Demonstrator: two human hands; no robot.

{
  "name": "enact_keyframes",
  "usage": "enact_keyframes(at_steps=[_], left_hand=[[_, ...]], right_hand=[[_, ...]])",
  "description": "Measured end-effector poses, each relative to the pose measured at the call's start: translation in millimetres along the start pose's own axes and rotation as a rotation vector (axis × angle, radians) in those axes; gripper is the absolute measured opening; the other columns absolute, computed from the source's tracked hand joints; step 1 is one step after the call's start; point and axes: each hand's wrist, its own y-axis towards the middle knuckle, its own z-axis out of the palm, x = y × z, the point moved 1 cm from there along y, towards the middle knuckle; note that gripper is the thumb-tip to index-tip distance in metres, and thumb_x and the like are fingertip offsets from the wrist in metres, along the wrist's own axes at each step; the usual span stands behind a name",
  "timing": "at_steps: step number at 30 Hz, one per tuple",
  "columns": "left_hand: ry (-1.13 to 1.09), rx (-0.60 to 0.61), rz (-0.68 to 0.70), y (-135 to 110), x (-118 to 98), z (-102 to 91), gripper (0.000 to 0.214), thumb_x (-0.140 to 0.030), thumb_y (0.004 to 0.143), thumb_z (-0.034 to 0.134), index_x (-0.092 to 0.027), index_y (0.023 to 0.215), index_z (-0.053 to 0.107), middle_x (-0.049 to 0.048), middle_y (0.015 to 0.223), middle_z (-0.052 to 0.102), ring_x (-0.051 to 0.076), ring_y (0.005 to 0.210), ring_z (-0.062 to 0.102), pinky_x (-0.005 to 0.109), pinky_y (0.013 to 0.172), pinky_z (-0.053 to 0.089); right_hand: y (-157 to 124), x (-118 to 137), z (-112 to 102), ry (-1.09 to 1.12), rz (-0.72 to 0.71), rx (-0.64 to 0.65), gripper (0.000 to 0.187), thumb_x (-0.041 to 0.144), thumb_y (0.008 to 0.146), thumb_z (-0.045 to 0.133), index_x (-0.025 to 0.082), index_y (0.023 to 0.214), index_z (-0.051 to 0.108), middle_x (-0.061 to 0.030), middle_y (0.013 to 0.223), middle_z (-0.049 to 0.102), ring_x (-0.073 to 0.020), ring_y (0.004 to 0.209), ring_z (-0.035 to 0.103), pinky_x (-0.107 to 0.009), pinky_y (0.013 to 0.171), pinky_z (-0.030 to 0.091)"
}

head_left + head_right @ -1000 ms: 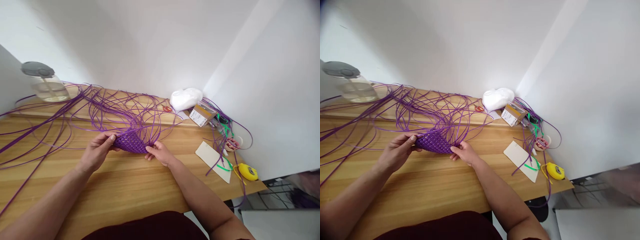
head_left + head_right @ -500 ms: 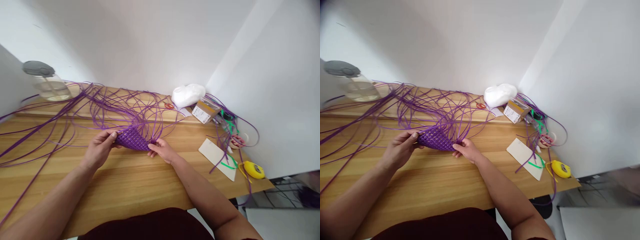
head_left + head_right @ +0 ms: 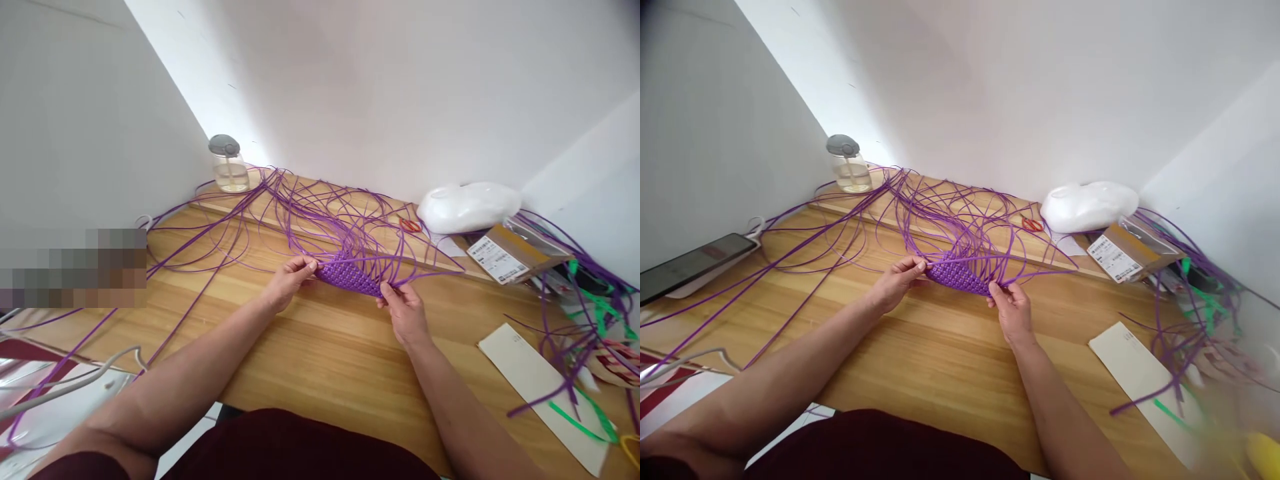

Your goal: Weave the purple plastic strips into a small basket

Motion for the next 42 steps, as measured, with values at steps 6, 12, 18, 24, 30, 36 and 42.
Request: enact_keyframes(at_steps=[6,12,18,24,30,36,42], left_hand=[[0.113,-0.192,0.045,4,-1,-5.5,0.04,-0.052,0.068,0.08,-0.016,0.079,0.069,-0.0017,0.066,0.056,0.01,0.061,0.05,0.019,0.055,0.043],[0.321,-0.319,0.361,-3,-10,-4.2,0.028,-0.045,0.085,0.066,-0.018,0.089,0.068,0.0027,0.082,0.065,0.014,0.073,0.058,0.025,0.065,0.048],[0.67,-0.265,0.556,-12,-22,5.1,0.022,-0.037,0.096,0.052,-0.02,0.092,0.064,0.0036,0.09,0.067,0.018,0.089,0.061,0.029,0.086,0.044],[0.879,-0.122,0.427,6,-32,27.5,0.024,-0.037,0.1,0.043,-0.022,0.084,0.055,-0.0007,0.073,0.057,0.016,0.069,0.053,0.027,0.069,0.036],[1.089,-0.152,0.306,20,-34,26.7,0.024,-0.037,0.099,0.041,-0.024,0.083,0.054,0.0007,0.066,0.055,0.02,0.062,0.052,0.029,0.062,0.028],[0.951,-0.178,0.331,16,-28,18.4,0.022,-0.033,0.096,0.046,-0.022,0.081,0.059,-0.0007,0.066,0.056,0.017,0.062,0.05,0.027,0.062,0.031],[0.56,-0.21,0.499,18,-69,39.4,0.02,-0.029,0.094,0.052,-0.019,0.08,0.062,-0.0027,0.066,0.052,0.012,0.059,0.041,0.024,0.059,0.033]], right_hand=[[2,2,-2,-0.067,-0.115,-0.065,0.032,0.045,0.072,0.082,0.019,0.085,0.067,-0.0004,0.074,0.066,-0.0111,0.06,0.057,-0.026,0.056,0.049],[-1,-2,-2,-0.173,0.034,0.078,0.041,0.054,0.07,0.081,0.018,0.085,0.068,-0.0019,0.071,0.066,-0.0124,0.056,0.06,-0.025,0.05,0.05],[-8,1,4,-0.31,-0.062,0.157,0.034,0.052,0.076,0.077,0.02,0.083,0.07,-0.0021,0.068,0.066,-0.0139,0.056,0.058,-0.028,0.055,0.051],[-20,8,14,-0.254,-0.074,0.401,0.026,0.04,0.075,0.08,0.022,0.09,0.072,-0.0055,0.091,0.072,-0.0196,0.083,0.066,-0.035,0.08,0.055],[-18,5,5,-0.421,0.034,0.593,0.025,0.035,0.072,0.081,0.019,0.091,0.073,-0.0042,0.084,0.072,-0.0171,0.074,0.064,-0.032,0.072,0.053],[-12,10,5,-0.152,0.138,0.595,0.032,0.042,0.072,0.082,0.019,0.093,0.075,-0.0042,0.087,0.074,-0.0165,0.078,0.068,-0.032,0.079,0.056],[-10,19,-8,0.237,0.325,0.671,0.044,0.062,0.082,0.069,0.018,0.088,0.071,-0.0065,0.086,0.075,-0.0209,0.079,0.074,-0.028,0.065,0.059]])
